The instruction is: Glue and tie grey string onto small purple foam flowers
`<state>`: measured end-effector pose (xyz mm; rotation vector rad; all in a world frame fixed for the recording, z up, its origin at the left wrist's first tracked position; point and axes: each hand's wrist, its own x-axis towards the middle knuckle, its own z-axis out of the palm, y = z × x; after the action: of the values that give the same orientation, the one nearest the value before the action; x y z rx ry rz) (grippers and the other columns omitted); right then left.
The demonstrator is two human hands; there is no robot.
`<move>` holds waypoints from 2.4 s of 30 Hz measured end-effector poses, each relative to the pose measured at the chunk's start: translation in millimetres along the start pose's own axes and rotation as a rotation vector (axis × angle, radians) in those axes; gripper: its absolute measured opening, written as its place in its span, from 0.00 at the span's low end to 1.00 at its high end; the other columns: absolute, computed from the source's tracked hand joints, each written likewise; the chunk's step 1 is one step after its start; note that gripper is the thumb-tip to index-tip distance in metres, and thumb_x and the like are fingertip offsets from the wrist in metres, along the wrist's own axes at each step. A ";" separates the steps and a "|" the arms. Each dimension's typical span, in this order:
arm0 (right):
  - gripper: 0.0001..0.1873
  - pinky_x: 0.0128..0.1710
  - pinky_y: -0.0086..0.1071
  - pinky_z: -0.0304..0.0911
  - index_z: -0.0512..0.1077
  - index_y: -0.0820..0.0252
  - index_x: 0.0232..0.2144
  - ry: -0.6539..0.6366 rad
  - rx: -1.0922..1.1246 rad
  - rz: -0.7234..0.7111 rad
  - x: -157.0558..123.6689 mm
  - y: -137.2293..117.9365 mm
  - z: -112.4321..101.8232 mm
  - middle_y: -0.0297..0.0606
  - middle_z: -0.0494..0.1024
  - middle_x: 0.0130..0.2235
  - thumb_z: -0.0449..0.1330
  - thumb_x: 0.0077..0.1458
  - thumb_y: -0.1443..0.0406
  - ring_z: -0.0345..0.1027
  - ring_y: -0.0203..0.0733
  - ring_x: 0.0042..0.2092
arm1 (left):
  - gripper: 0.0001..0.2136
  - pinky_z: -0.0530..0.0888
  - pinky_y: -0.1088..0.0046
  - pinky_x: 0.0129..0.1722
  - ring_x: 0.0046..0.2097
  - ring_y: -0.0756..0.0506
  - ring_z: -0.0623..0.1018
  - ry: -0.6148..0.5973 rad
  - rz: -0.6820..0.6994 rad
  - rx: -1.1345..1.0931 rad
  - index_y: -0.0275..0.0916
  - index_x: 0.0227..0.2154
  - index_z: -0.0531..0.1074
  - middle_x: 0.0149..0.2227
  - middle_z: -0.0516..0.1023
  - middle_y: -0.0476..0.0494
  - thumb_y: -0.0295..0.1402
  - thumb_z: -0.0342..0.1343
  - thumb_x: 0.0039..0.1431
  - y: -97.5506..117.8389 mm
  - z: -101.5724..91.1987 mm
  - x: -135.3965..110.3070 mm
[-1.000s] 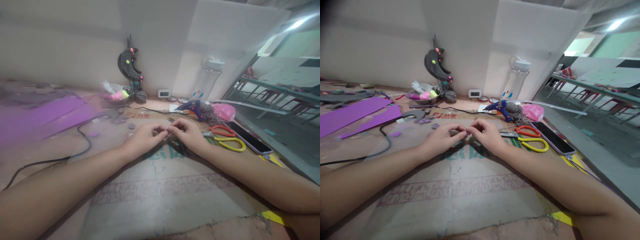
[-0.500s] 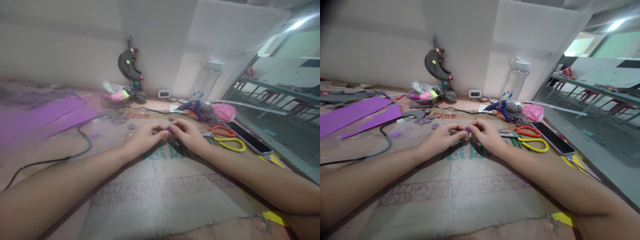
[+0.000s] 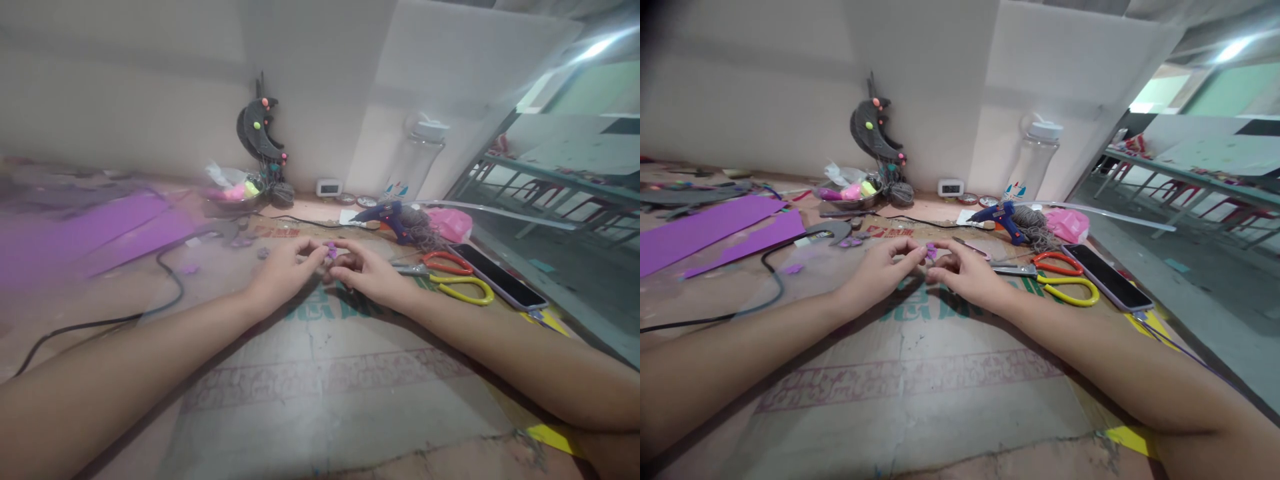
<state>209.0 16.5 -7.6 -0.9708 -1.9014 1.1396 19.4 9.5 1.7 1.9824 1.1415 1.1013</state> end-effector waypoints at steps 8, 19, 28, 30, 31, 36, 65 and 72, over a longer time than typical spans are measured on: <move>0.12 0.29 0.30 0.60 0.71 0.60 0.41 0.260 -0.261 -0.107 2.1 -0.6 -5.8 0.32 0.71 0.29 0.59 0.57 0.60 0.64 0.35 0.30 | 0.12 0.69 0.72 0.37 0.34 0.48 0.75 0.006 0.001 0.032 0.38 0.28 0.72 0.30 0.77 0.49 0.40 0.50 0.62 -0.7 -0.8 1.0; 0.03 0.35 0.32 0.62 0.71 0.59 0.33 0.358 -0.394 -0.251 0.1 -4.3 -6.6 0.34 0.74 0.32 0.58 0.58 0.66 0.67 0.37 0.34 | 0.14 0.68 0.71 0.36 0.34 0.47 0.74 -0.085 0.019 0.030 0.39 0.29 0.71 0.30 0.76 0.49 0.42 0.49 0.62 -3.5 2.0 -0.7; 0.02 0.39 0.35 0.64 0.70 0.58 0.35 0.324 -0.389 -0.291 -2.6 -3.9 -5.0 0.36 0.74 0.34 0.58 0.59 0.65 0.68 0.39 0.36 | 0.15 0.68 0.70 0.35 0.34 0.46 0.74 -0.162 -0.007 0.028 0.40 0.29 0.73 0.30 0.78 0.48 0.43 0.47 0.62 1.3 1.1 -2.3; 0.03 0.39 0.35 0.65 0.70 0.58 0.36 0.338 -0.359 -0.291 -3.4 -3.8 -4.2 0.36 0.75 0.35 0.58 0.58 0.65 0.68 0.39 0.36 | 0.15 0.69 0.70 0.35 0.34 0.46 0.75 -0.180 -0.006 0.022 0.39 0.30 0.73 0.31 0.79 0.47 0.43 0.47 0.63 -0.4 2.1 -2.5; 0.03 0.39 0.35 0.65 0.70 0.57 0.36 0.341 -0.350 -0.301 -3.9 -4.0 -3.9 0.36 0.75 0.35 0.58 0.58 0.66 0.68 0.39 0.36 | 0.15 0.69 0.71 0.35 0.34 0.46 0.75 -0.189 -0.004 0.018 0.39 0.30 0.73 0.31 0.79 0.47 0.43 0.48 0.63 -1.6 2.7 -2.5; 0.01 0.39 0.35 0.65 0.69 0.57 0.36 0.349 -0.353 -0.388 -7.9 -6.6 -4.2 0.36 0.73 0.35 0.57 0.59 0.66 0.68 0.38 0.37 | 0.15 0.68 0.72 0.33 0.32 0.47 0.74 -0.197 0.006 0.004 0.39 0.30 0.74 0.30 0.78 0.47 0.43 0.48 0.63 -5.0 4.4 -2.0; 0.14 0.30 0.31 0.57 0.64 0.58 0.26 0.349 -0.386 -0.195 -0.4 -7.2 -9.6 0.32 0.66 0.26 0.53 0.62 0.58 0.60 0.36 0.29 | 0.16 0.69 0.72 0.33 0.32 0.47 0.75 -0.153 -0.093 -0.097 0.39 0.28 0.72 0.30 0.79 0.47 0.45 0.50 0.61 -9.9 2.8 3.8; 0.13 0.32 0.31 0.62 0.74 0.60 0.31 0.174 -0.295 -0.055 2.3 -6.9 -4.8 0.36 0.77 0.29 0.58 0.56 0.56 0.69 0.39 0.31 | 0.13 0.69 0.71 0.37 0.34 0.47 0.74 -0.085 -0.036 -0.029 0.39 0.27 0.71 0.30 0.77 0.48 0.41 0.50 0.61 -5.1 1.8 2.4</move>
<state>210.3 18.0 0.8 -1.1288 -1.9734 0.7295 19.7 13.7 -2.3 1.9601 1.1065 1.0003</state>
